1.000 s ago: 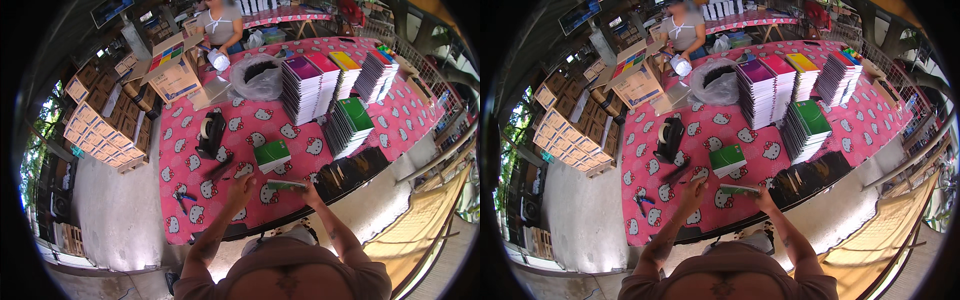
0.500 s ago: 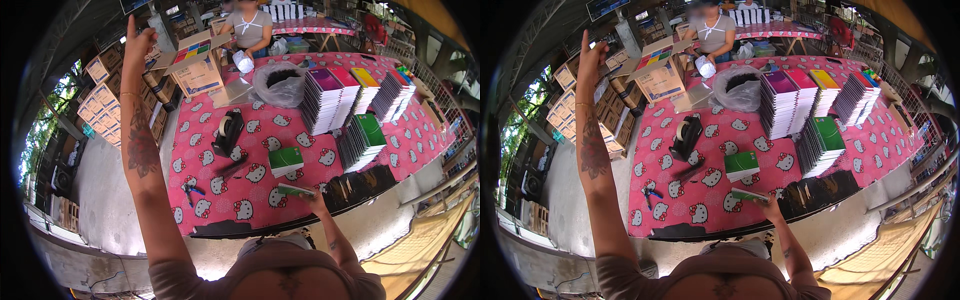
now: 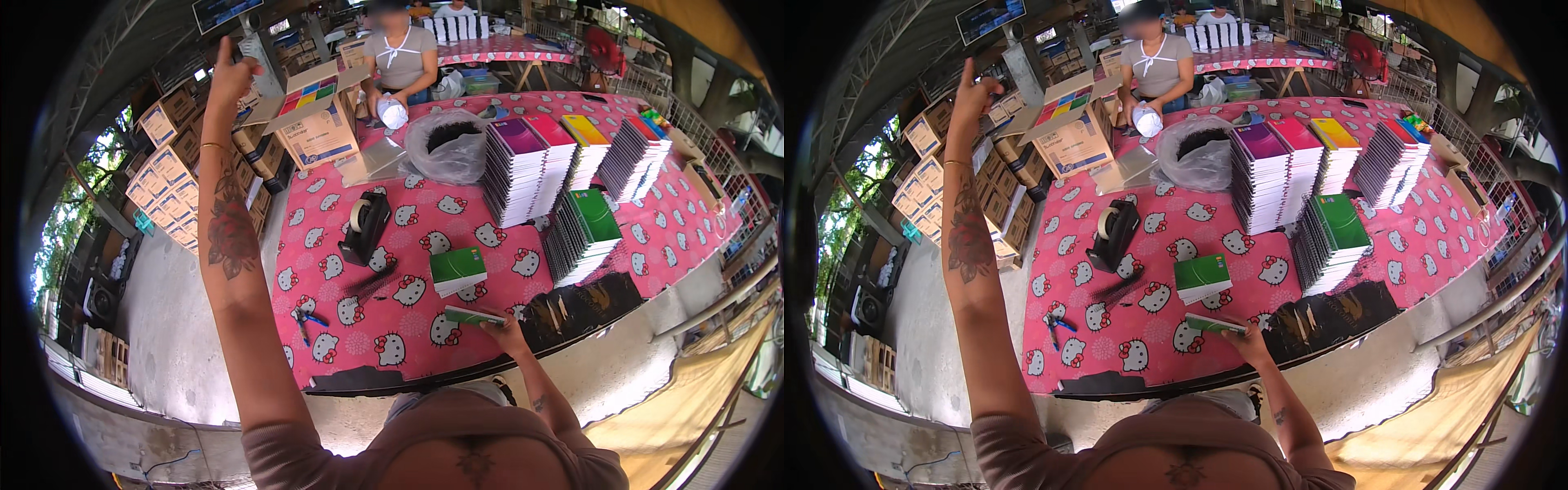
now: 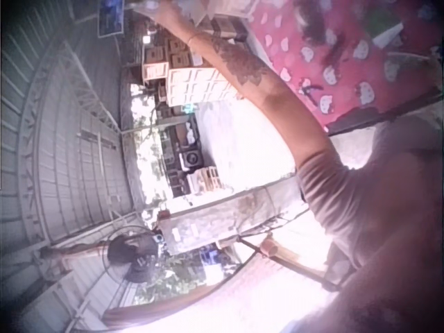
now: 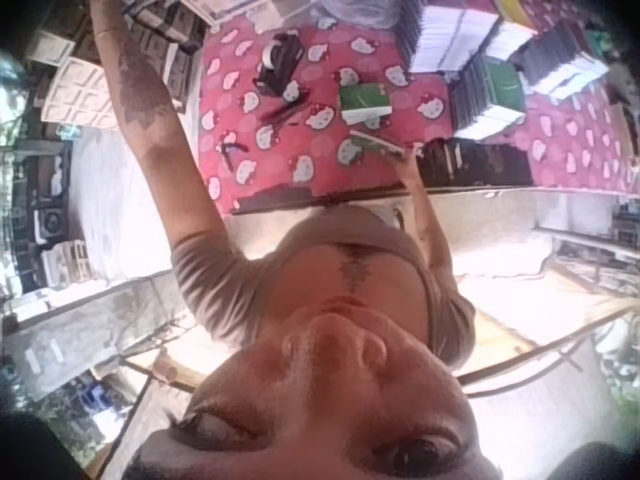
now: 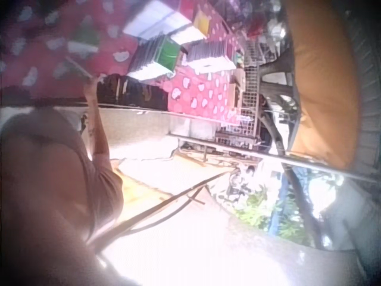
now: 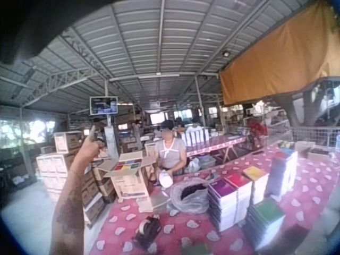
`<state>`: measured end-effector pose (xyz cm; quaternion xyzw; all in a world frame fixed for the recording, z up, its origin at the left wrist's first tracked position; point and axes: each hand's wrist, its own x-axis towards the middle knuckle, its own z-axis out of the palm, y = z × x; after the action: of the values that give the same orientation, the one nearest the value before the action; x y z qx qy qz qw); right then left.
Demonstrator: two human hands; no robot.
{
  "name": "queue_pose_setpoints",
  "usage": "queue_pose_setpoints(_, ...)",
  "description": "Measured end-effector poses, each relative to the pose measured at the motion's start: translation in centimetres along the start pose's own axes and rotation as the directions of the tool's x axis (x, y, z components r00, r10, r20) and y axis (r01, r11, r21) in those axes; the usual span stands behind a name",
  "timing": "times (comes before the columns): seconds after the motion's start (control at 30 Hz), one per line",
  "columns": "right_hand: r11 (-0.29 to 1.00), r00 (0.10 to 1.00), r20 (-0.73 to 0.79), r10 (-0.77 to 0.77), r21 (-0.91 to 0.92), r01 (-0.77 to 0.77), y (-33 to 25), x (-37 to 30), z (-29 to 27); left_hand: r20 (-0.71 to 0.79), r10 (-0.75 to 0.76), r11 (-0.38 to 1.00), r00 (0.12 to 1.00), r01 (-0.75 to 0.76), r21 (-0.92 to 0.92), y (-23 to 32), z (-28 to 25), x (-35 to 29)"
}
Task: The person organizes and packs notebooks by placing them into stacks on a table and checking their binding.
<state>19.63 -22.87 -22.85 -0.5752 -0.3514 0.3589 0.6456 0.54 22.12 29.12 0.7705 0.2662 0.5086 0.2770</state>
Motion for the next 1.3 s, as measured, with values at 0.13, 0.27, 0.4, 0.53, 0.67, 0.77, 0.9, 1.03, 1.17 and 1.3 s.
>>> queue_pose_setpoints(0.13,0.996,0.998,-0.061,0.024,0.087,-0.018,-1.1,-0.1,0.5,0.021,-0.022,0.998,1.000,0.021,0.056,0.1,1.4,-0.8)
queue_pose_setpoints(0.27,0.987,0.996,0.046,0.074,-0.143,-0.067,0.8,-0.2,-1.1,0.338,0.012,0.980,0.941,-0.079,0.185,0.5,3.4,-2.8)
queue_pose_setpoints(0.4,0.995,0.999,-0.027,-0.033,-0.100,0.030,-0.4,0.0,-0.2,0.483,0.164,0.956,0.860,-0.259,0.137,-4.3,8.5,-10.5)
queue_pose_setpoints(0.53,0.999,0.997,-0.070,-0.024,-0.045,0.021,-2.5,0.3,-0.5,0.596,0.127,0.987,0.793,-0.159,0.002,-5.9,15.6,-27.7)
queue_pose_setpoints(0.67,0.988,0.991,-0.064,-0.116,-0.106,0.109,-5.9,1.2,-1.3,0.585,0.094,0.993,0.805,-0.116,-0.001,-7.3,17.9,-36.2)
queue_pose_setpoints(0.77,0.993,0.993,-0.098,-0.063,-0.106,0.052,-9.8,1.6,-1.0,0.500,0.069,0.998,0.864,-0.061,-0.033,-7.5,18.4,-38.5)
queue_pose_setpoints(0.9,0.990,0.993,-0.105,-0.053,-0.135,0.038,-11.2,1.7,-0.3,0.425,0.117,0.993,0.898,-0.096,-0.070,-6.5,18.0,-39.3)
queue_pose_setpoints(1.03,0.991,0.989,-0.066,-0.133,0.008,0.134,-11.2,1.1,0.9,0.395,0.152,0.986,0.906,-0.111,-0.125,-5.8,17.4,-39.5)
queue_pose_setpoints(1.17,0.988,0.989,-0.048,-0.138,0.064,0.141,-10.4,0.6,1.5,0.370,0.211,0.974,0.905,-0.165,-0.152,-5.7,17.1,-39.4)
queue_pose_setpoints(1.3,0.988,0.988,-0.060,-0.145,0.046,0.148,-11.1,0.0,2.2,0.341,0.227,0.974,0.912,-0.202,-0.106,-5.5,16.6,-39.1)
